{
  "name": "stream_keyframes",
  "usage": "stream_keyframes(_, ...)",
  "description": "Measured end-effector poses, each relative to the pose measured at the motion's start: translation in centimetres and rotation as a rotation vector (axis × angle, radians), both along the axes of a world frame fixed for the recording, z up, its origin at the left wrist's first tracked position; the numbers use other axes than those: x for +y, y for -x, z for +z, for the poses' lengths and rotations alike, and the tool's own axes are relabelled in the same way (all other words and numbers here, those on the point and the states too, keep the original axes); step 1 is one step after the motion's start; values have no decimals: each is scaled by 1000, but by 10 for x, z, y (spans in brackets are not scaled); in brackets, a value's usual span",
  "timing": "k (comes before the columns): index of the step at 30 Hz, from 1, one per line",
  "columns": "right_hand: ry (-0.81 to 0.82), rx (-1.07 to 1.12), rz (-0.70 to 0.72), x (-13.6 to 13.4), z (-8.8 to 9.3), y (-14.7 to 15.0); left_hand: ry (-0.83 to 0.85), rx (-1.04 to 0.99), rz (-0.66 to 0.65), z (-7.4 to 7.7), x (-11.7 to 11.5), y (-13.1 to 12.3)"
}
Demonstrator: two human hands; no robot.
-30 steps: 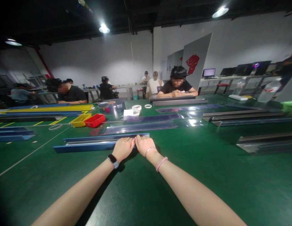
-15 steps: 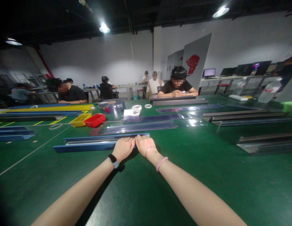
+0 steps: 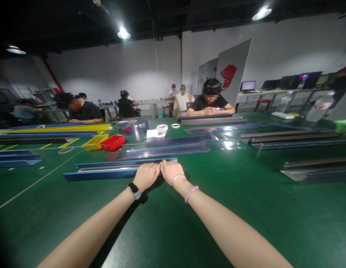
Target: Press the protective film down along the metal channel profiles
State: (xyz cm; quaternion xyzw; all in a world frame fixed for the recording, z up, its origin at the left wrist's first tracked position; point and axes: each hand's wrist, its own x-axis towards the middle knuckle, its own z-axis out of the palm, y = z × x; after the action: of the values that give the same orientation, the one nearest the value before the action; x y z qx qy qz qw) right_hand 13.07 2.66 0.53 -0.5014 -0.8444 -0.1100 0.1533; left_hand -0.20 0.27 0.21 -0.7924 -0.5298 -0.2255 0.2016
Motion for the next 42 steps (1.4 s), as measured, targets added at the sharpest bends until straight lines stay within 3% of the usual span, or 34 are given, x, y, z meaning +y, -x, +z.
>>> stream_keyframes(19,68,-28,-47,-1,4,3,-1,11,17,0,0,0)
stream_keyframes(27,-34,15,10,-2,-1,-1,-16,23,19,-1,0,0)
stream_keyframes(42,-41,37,-12,0,-4,-1,-48,2,41,-1,0,-1)
